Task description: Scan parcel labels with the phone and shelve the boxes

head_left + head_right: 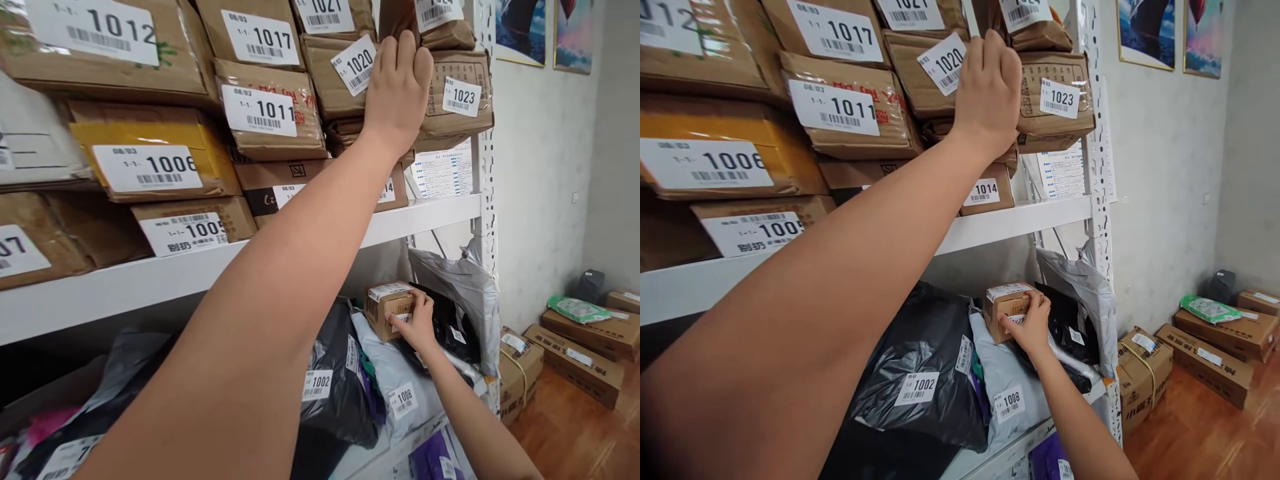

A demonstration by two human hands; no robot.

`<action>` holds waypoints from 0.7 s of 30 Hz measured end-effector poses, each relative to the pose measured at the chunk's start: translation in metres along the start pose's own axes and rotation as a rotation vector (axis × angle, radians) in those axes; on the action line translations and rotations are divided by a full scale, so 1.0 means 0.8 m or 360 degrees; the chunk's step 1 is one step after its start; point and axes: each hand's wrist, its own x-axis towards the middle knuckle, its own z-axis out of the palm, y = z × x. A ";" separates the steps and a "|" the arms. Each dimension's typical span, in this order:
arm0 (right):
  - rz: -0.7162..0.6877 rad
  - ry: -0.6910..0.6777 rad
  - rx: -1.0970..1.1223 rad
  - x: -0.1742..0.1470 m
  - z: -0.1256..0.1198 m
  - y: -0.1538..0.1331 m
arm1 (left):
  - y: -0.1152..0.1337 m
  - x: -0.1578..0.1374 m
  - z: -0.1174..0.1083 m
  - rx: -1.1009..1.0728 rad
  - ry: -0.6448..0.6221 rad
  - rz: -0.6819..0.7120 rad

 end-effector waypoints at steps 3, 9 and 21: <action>-0.0105 0.0025 0.0034 0.015 -0.026 -0.009 | 0.000 -0.001 -0.002 -0.0040 -0.0014 -0.0013; -0.0567 0.0588 0.0079 0.099 -0.135 -0.114 | 0.002 -0.005 -0.007 -0.0033 -0.0072 0.0019; -0.0330 0.0450 -0.0310 0.285 -0.217 -0.359 | -0.003 -0.006 0.000 -0.0210 -0.0018 0.0062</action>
